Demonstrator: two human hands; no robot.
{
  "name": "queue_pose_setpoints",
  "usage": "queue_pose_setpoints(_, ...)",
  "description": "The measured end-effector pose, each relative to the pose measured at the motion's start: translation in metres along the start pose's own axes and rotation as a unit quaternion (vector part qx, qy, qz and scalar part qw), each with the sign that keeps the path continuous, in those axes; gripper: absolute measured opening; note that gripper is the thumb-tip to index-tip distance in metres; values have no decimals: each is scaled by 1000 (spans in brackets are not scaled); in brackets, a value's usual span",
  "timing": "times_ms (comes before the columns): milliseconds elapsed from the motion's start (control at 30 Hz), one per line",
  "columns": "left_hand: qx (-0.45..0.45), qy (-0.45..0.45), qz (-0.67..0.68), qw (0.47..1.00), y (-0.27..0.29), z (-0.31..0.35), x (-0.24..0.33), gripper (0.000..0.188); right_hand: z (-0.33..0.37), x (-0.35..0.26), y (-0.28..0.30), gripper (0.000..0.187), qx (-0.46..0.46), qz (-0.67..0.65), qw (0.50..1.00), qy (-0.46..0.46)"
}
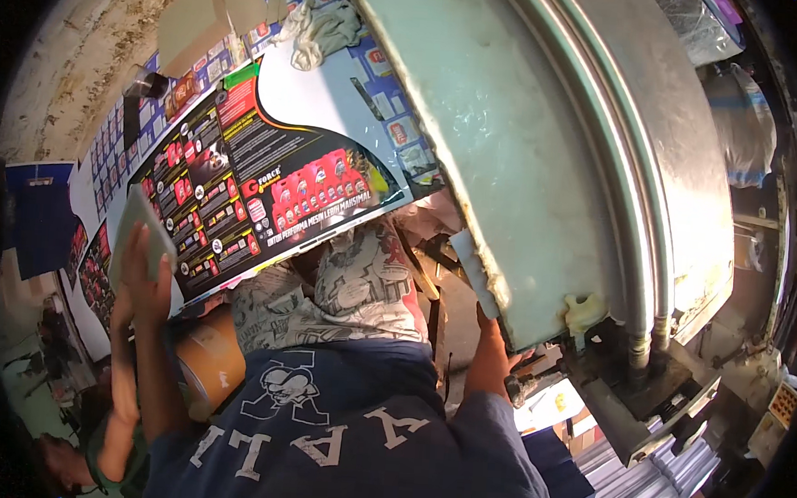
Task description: The person feeds a printed sheet through a glue-applying machine, then places cardboard panels and a spacing strip onto the glued surface to assemble book covers.
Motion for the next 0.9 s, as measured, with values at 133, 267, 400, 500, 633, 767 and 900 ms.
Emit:
queue_pose_setpoints(133, 55, 18, 77, 995, 5, -6, 0, 54, -24, 39, -3, 55, -31, -128, 984, 119)
queue_pose_setpoints(267, 39, -11, 64, 997, -7, -13, 20, 55, -33, 51, -16, 56, -25, -151, 977, 149)
queue_pose_setpoints(400, 25, -21, 72, 997, -16, -20, 24, 50, -45, 65, -23, 59, 37, -153, 972, 175)
queue_pose_setpoints(500, 34, -18, 76, 996, -15, -23, 18, 44, -38, 75, 10, 54, 51, -131, 986, 89)
queue_pose_setpoints(633, 37, -5, 112, 993, -14, -21, 0, 40, -37, 117, 108, 49, 150, -112, 982, -35)
queue_pose_setpoints(767, 38, 4, 127, 991, -35, -8, -11, 39, -35, 141, 292, 44, 325, -106, 934, -105)
queue_pose_setpoints(900, -32, -20, 115, 993, -75, -13, 14, 46, 33, 116, 515, 41, 489, -64, 862, -117)
Point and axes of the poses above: each hand's wrist, its own z-axis away from the middle knuckle, its own y-axis out of the back of the hand, x = y × z, the point moved 8 cm from there along -z, towards the middle knuckle, and after that the axes turned 12 degrees about -y, right-handed, at the moved point
